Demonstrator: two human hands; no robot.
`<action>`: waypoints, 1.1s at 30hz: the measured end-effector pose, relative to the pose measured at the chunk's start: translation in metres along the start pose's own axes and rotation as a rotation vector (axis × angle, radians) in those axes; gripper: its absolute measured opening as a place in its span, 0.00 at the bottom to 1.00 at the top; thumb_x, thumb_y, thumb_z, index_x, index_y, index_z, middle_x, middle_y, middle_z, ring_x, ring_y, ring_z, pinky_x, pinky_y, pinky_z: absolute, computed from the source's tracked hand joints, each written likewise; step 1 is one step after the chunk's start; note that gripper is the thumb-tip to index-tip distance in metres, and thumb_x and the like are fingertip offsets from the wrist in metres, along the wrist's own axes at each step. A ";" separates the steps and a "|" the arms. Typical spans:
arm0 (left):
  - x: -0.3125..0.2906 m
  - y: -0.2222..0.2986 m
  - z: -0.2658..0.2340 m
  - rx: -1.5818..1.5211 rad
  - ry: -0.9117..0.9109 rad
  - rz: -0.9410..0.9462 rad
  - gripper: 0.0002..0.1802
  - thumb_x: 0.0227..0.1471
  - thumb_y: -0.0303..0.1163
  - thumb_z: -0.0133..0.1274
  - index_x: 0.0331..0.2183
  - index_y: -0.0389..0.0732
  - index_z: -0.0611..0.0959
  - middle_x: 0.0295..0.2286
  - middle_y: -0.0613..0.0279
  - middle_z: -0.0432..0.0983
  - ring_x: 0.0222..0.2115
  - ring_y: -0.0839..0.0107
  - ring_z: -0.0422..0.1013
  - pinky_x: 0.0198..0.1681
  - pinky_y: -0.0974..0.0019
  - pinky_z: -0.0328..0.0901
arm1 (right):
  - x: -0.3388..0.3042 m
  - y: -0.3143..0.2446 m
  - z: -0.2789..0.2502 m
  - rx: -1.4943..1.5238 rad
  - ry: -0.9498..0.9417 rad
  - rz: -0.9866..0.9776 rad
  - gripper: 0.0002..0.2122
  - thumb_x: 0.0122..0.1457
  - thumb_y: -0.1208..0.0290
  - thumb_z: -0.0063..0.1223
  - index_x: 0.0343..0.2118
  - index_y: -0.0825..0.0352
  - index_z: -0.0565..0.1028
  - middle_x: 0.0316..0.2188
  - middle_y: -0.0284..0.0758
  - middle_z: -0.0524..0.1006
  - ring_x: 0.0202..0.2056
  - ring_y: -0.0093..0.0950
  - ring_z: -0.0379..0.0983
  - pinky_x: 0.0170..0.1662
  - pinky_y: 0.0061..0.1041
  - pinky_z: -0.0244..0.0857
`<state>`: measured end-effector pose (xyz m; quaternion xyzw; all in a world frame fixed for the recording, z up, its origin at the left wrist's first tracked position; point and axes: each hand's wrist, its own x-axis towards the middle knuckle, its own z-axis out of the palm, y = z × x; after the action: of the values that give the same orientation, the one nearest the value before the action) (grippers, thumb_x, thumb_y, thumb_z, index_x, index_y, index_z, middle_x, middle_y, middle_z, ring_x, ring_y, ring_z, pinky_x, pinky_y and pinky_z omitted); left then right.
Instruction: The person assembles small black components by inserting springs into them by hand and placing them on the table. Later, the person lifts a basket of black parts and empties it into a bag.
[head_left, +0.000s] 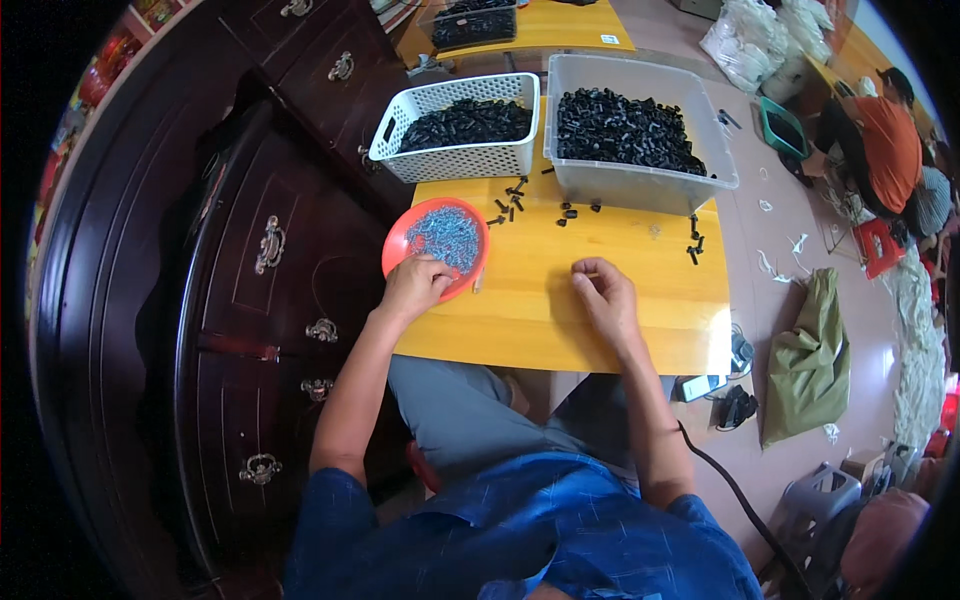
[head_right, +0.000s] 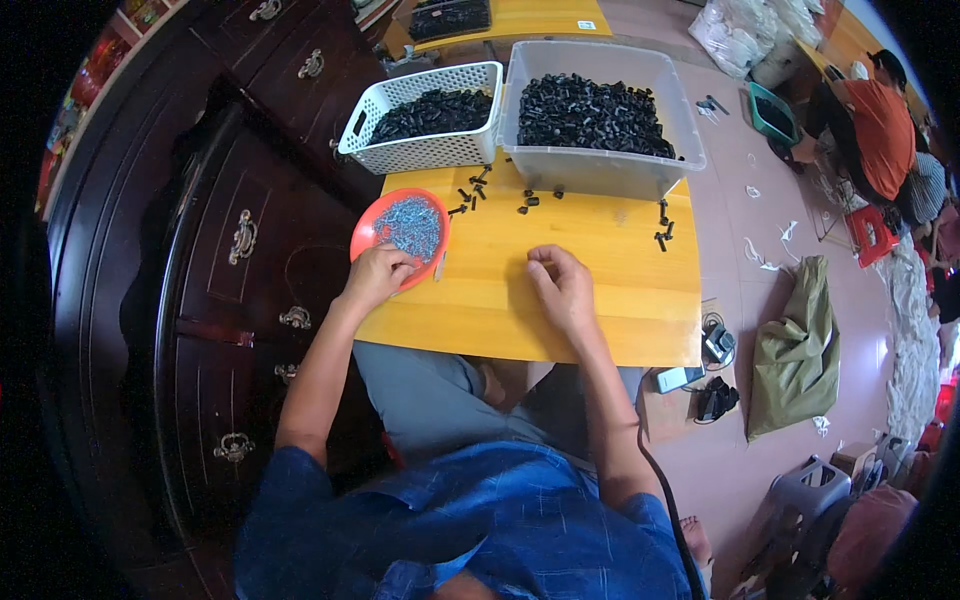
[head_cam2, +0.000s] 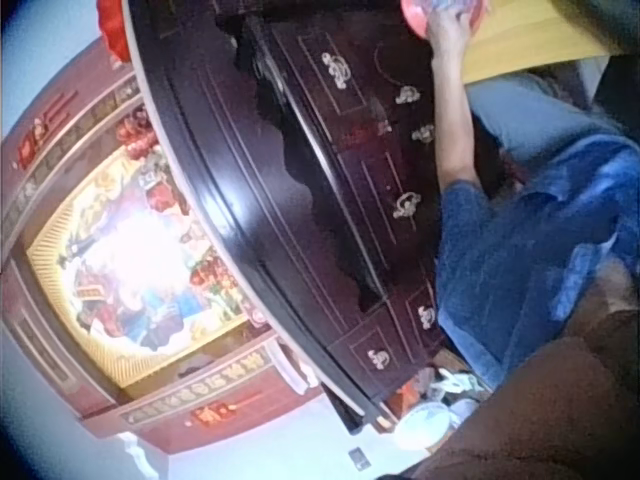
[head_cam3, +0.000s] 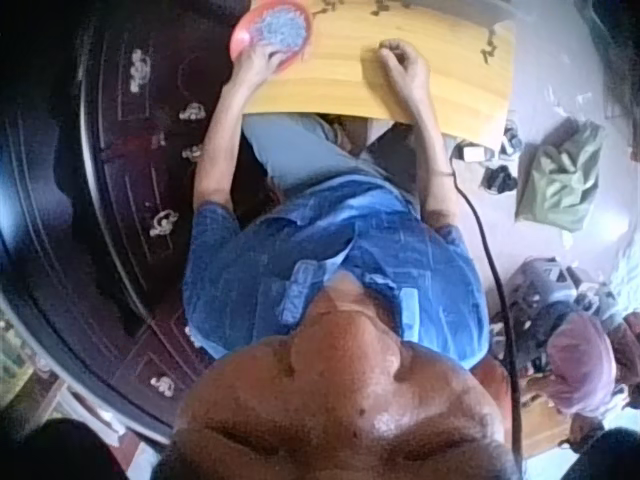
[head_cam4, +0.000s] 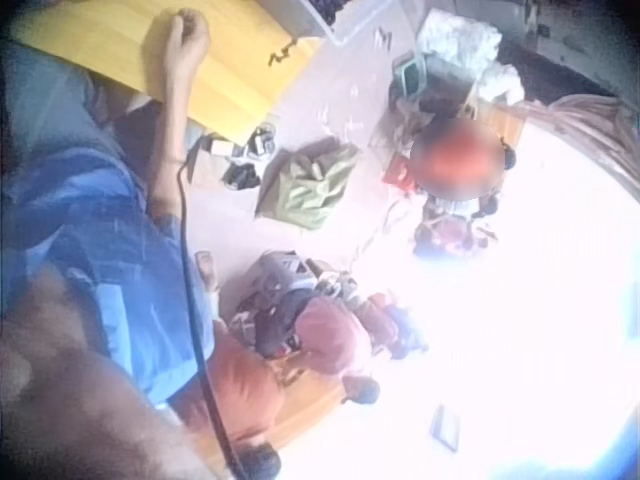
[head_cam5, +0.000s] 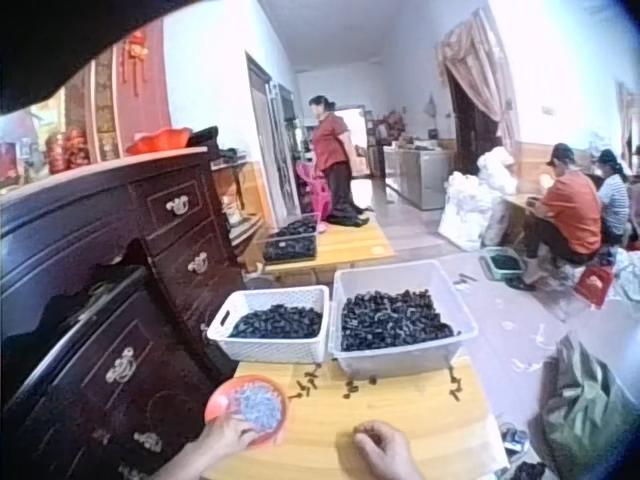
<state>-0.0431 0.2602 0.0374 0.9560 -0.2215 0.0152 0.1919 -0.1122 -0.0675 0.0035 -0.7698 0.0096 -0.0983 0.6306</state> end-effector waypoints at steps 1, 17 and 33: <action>0.001 0.003 -0.001 0.023 -0.009 -0.014 0.07 0.50 0.33 0.57 0.29 0.41 0.86 0.29 0.55 0.79 0.33 0.54 0.76 0.38 0.53 0.71 | 0.010 0.000 0.001 -0.069 0.035 -0.020 0.07 0.58 0.73 0.58 0.39 0.68 0.78 0.31 0.36 0.80 0.28 0.25 0.76 0.35 0.25 0.71; 0.005 0.005 -0.007 0.085 -0.053 0.045 0.06 0.51 0.32 0.58 0.29 0.40 0.83 0.30 0.55 0.77 0.33 0.52 0.76 0.36 0.51 0.70 | 0.098 0.011 0.017 -0.726 0.111 -0.232 0.11 0.55 0.70 0.57 0.42 0.61 0.80 0.32 0.41 0.78 0.34 0.42 0.77 0.37 0.39 0.72; 0.010 0.000 -0.011 0.138 -0.063 0.150 0.05 0.50 0.29 0.55 0.28 0.38 0.81 0.29 0.54 0.77 0.33 0.51 0.75 0.35 0.49 0.69 | 0.052 0.007 -0.003 -0.840 0.103 -0.068 0.10 0.64 0.62 0.50 0.34 0.65 0.73 0.31 0.44 0.80 0.35 0.45 0.78 0.38 0.43 0.71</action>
<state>-0.0337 0.2599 0.0487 0.9476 -0.2970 0.0149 0.1171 -0.0608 -0.0791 0.0041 -0.9539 0.0550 -0.1447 0.2571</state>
